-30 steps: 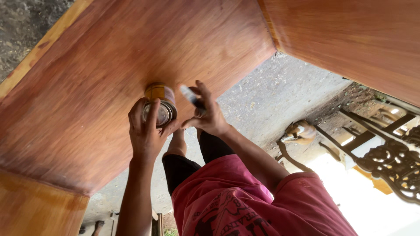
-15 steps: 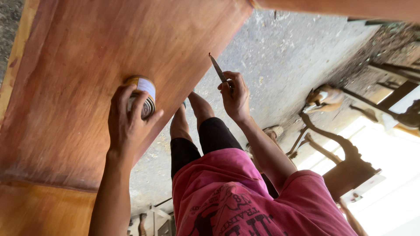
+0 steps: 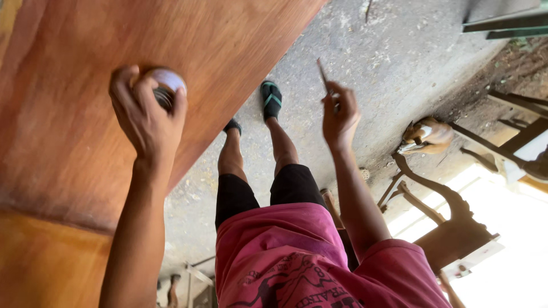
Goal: The person applies dark wood stain to the surfaces of a wooden shelf unit, holding a can of stain in one hand and spreading it with a small applicator in the other. They work on the upper panels while standing, then crouch to stain the lower side panels of the piece.
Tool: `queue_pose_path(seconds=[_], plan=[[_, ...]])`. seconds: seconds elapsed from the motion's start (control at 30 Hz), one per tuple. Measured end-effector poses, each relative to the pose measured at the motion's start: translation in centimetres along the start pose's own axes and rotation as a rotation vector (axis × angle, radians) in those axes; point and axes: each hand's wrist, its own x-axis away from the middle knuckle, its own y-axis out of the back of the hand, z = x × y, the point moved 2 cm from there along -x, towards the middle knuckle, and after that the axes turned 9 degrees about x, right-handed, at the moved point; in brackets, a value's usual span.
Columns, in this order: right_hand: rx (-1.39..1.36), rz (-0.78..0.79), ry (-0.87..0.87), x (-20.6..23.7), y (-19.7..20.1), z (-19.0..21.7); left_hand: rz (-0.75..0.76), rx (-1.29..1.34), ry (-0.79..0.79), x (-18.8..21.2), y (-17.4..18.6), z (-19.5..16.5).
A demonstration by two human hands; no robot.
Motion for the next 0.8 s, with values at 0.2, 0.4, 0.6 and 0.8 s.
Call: queue_pose_path(seconds=[0.2, 0.4, 0.6, 0.8], plan=[[0.075, -0.124, 0.198, -7.8, -0.6, -5.9, -0.222, 0.136, 0.192, 0.0, -3.3, 0.3], [0.051, -0.157, 0.338, -13.5, -2.6, -7.3, -0.251, 0.155, 0.218, 0.3, -4.0, 0.8], [0.069, -0.149, 0.472, -14.5, -2.8, -6.7, -0.237, 0.122, 0.210, 0.7, -4.3, 0.9], [0.264, -0.077, 0.429, -14.7, -1.7, -6.9, -0.239, 0.102, 0.250, 0.6, -4.5, 0.6]])
